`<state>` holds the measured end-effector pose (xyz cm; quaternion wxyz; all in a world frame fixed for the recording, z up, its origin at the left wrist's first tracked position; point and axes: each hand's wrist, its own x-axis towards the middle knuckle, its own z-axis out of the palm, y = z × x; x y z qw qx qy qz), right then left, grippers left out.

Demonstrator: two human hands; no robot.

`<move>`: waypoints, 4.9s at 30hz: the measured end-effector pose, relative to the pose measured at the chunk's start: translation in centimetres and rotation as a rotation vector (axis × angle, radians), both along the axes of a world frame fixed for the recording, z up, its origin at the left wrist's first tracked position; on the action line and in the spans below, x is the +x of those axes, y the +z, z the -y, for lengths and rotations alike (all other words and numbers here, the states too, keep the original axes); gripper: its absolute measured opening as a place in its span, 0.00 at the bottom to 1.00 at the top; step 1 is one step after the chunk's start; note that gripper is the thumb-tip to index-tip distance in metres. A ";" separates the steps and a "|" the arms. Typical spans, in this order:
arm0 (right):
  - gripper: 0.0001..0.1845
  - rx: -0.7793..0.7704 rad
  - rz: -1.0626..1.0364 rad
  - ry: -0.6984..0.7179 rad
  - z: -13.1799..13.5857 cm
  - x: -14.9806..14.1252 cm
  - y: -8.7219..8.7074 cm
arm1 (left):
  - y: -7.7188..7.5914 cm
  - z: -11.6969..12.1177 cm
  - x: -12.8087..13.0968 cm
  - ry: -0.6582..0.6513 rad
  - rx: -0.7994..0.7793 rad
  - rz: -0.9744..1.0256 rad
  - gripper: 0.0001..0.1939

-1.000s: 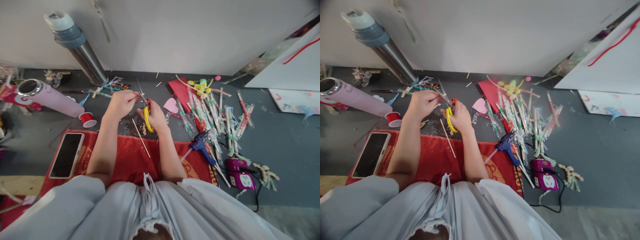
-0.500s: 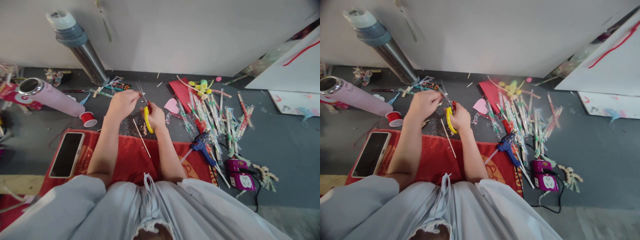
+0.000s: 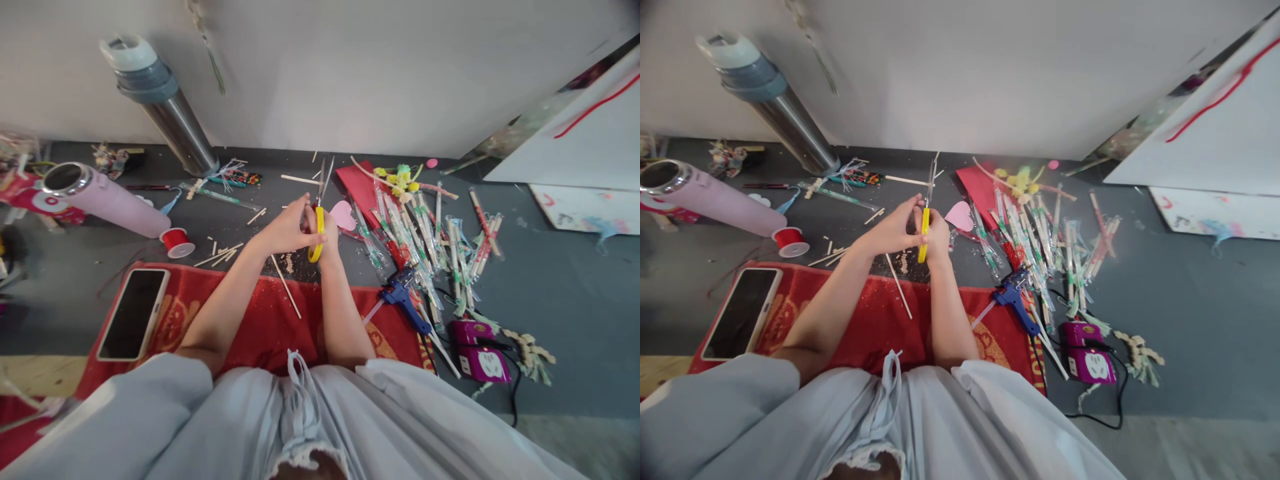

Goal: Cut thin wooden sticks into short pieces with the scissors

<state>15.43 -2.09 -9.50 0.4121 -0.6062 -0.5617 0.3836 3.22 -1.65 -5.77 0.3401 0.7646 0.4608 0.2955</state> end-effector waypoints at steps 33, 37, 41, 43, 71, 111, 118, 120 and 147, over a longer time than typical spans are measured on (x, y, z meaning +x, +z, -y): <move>0.26 -0.003 0.198 -0.055 0.6 -0.3 1.8 | 2.0 -1.2 -5.6 0.000 -0.240 0.201 0.32; 0.27 0.089 0.278 -0.065 0.7 -0.5 1.4 | 3.6 -1.0 -8.4 0.324 -0.066 -0.123 0.16; 0.27 0.187 0.364 0.000 0.8 -1.0 0.8 | 4.7 -0.4 -8.2 0.449 0.236 -0.235 0.12; 0.27 0.212 0.397 0.046 0.9 -1.2 0.8 | 5.1 -0.2 -7.5 0.369 0.298 -0.307 0.13; 0.34 0.233 0.402 0.202 1.8 -1.0 2.6 | 5.1 0.1 -6.5 0.209 0.126 -0.351 0.13; 0.28 0.019 0.386 0.218 1.6 -1.6 2.8 | 5.0 0.0 -6.0 0.221 0.158 -0.526 0.14; 0.35 0.205 0.371 0.201 1.9 -1.5 2.3 | 5.2 0.1 -6.0 0.202 0.184 -0.477 0.15; 0.35 0.219 0.381 0.211 1.9 -1.5 2.3 | 5.3 0.2 -6.2 0.205 0.174 -0.452 0.15; 0.34 0.226 0.416 0.226 1.7 -1.3 2.5 | 5.4 0.1 -6.3 0.145 0.168 -0.458 0.16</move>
